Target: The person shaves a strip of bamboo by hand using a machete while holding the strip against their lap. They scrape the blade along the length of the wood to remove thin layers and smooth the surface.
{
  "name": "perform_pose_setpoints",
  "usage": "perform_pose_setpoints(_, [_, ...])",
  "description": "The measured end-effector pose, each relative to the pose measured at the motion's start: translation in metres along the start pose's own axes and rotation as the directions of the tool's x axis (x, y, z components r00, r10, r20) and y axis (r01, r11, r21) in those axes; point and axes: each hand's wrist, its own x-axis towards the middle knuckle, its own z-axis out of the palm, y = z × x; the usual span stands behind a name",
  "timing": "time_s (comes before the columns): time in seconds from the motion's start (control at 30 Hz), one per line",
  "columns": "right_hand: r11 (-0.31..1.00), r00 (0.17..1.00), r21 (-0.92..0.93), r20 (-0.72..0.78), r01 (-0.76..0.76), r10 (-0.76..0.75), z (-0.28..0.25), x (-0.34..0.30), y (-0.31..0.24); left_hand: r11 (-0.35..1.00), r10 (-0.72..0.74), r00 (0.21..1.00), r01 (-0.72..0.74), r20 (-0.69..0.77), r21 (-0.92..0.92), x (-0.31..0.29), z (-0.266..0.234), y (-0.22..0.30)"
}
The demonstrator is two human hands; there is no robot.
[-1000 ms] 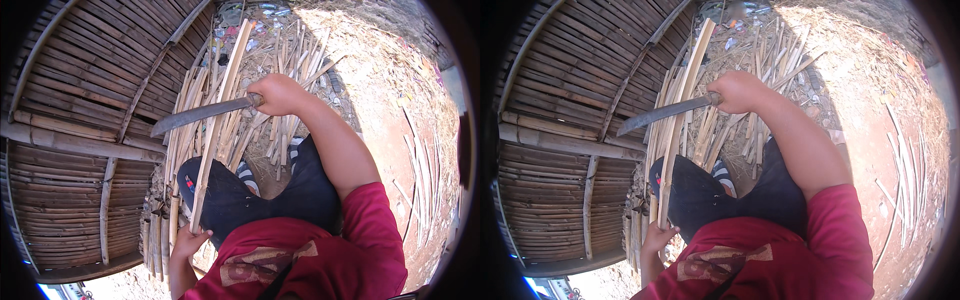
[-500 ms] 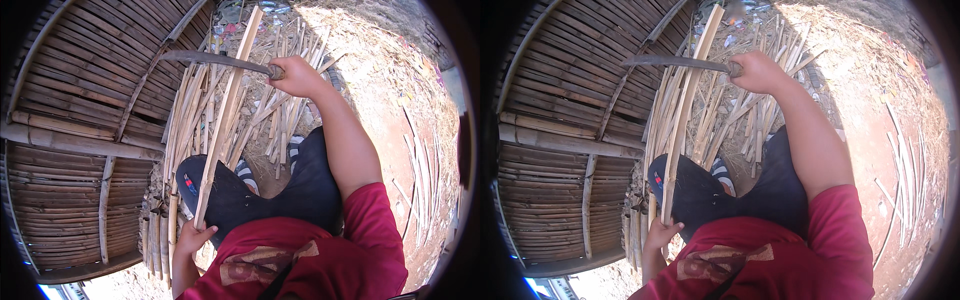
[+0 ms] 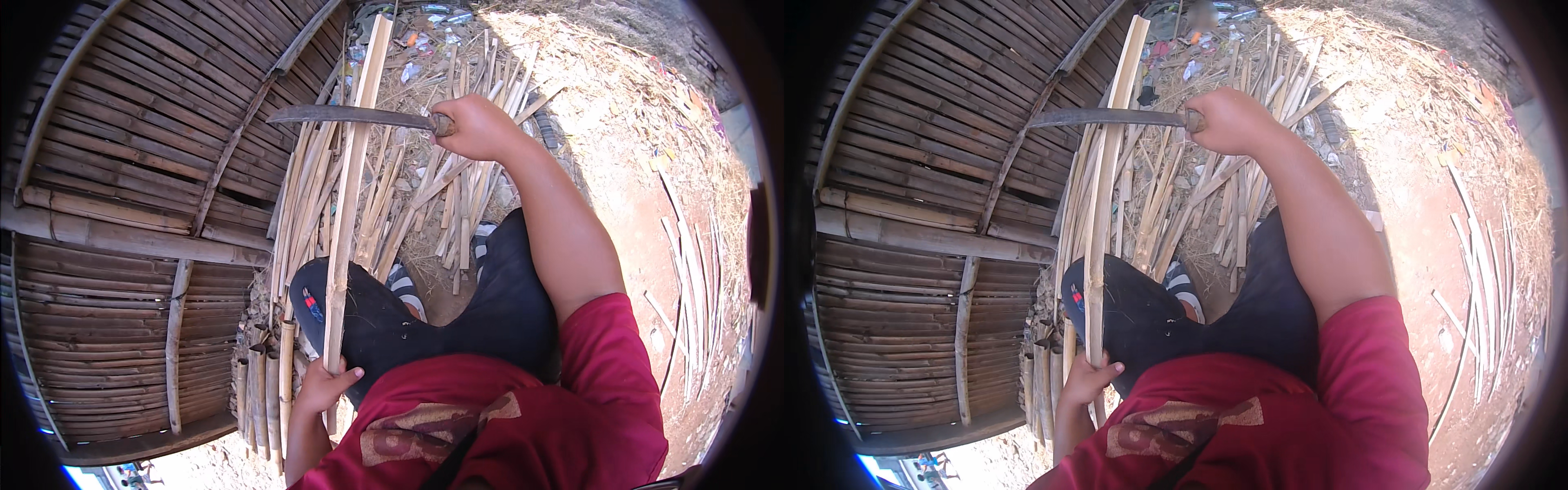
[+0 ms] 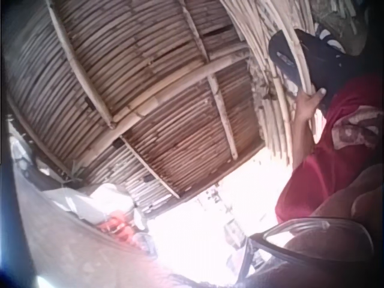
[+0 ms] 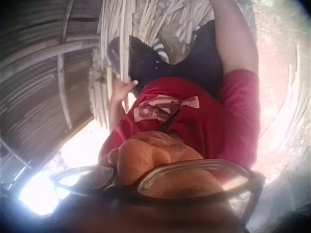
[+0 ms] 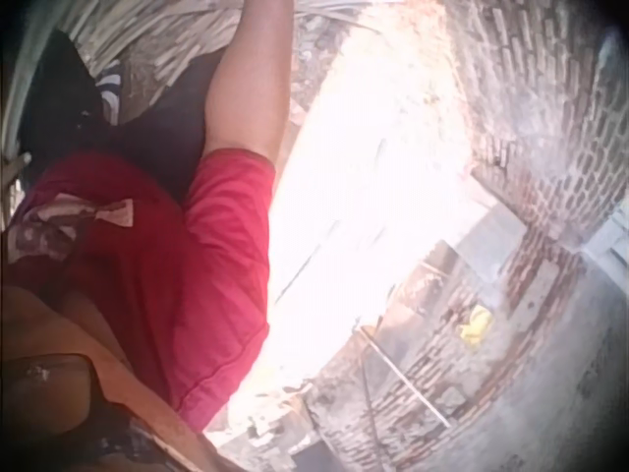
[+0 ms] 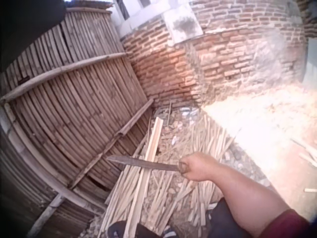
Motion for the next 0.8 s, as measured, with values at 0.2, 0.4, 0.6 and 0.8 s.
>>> perform_pose_setpoints(0.2, [0.964, 0.954, -0.036, 0.158, 0.264, -0.255, 0.017, -0.008, -0.041, 1.000, -0.018, 0.997, 0.019, 0.075, -0.018, 0.000, -0.004, 0.004])
perform_pose_setpoints(0.4, [0.997, 0.988, 0.068, 0.145, 0.048, -0.057, 0.003, 0.002, -0.020, 0.995, -0.092, 0.991, 0.095, 0.095, -0.031, -0.012, -0.019, 0.003])
perform_pose_setpoints(0.6, [0.994, 0.995, 0.034, 0.003, 0.100, -0.100, 0.002, -0.004, -0.007, 0.998, -0.061, 0.998, 0.062, 0.023, -0.017, -0.010, -0.016, -0.002])
perform_pose_setpoints(0.8, [0.952, 0.939, -0.105, 0.224, 0.288, -0.259, 0.006, -0.009, -0.057, 0.993, 0.059, 0.990, -0.045, -0.127, 0.110, -0.010, -0.013, 0.004])
